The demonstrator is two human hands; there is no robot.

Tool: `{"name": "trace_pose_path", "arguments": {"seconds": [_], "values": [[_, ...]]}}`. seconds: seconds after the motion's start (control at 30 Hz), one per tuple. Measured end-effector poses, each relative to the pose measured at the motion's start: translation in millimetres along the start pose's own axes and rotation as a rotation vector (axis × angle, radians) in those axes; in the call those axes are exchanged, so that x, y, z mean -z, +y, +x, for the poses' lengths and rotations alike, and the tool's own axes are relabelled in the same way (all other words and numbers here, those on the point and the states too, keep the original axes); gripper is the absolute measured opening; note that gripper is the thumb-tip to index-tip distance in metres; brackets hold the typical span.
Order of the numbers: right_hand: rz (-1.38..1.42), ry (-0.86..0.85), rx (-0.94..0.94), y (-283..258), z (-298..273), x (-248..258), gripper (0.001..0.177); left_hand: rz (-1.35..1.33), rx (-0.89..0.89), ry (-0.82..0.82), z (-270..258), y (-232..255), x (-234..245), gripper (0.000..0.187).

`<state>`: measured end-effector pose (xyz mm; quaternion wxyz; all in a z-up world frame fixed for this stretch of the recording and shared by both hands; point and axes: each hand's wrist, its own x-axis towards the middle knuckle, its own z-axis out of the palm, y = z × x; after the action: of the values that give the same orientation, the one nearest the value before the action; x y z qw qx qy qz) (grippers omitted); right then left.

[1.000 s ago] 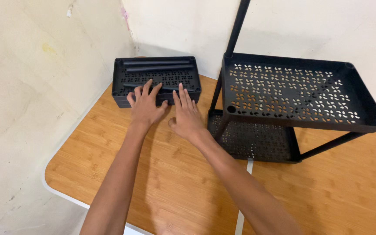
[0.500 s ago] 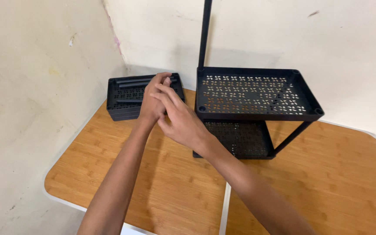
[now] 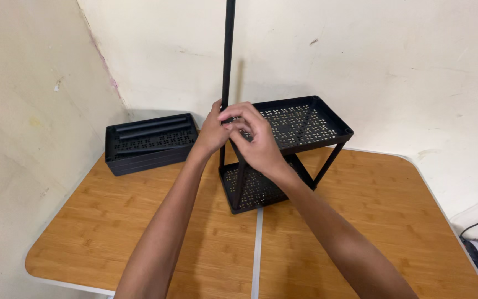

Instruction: The person assembles a black plastic two-tier rack by inserting vertical poles into the corners of perforated trays. They repeatedly insert and remove the poles to test fitment, then stack additional trays and secure the structure on a wooden table.

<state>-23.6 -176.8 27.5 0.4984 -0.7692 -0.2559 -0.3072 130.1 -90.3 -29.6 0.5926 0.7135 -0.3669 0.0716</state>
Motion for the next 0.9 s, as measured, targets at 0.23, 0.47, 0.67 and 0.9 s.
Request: {"name": "trace_pose_path", "arguments": {"seconds": [0.23,0.47,0.67,0.9], "values": [[-0.432,-0.007,-0.182,29.9,-10.5,46.3,0.031,0.117,0.244,0.032,-7.1,9.2,5.1,0.076],[-0.718,-0.491,-0.445,29.0,-2.5,47.4,0.080,0.139,0.329,0.024,-25.6,31.9,19.2,0.083],[-0.866,-0.669,-0.496,29.3,9.4,34.8,0.097,0.158,0.333,-0.038,-44.1,34.5,44.7,0.081],[-1.189,-0.702,-0.457,48.0,33.5,27.6,0.069,0.136,0.268,-0.030,-66.3,29.4,65.0,0.071]]}}
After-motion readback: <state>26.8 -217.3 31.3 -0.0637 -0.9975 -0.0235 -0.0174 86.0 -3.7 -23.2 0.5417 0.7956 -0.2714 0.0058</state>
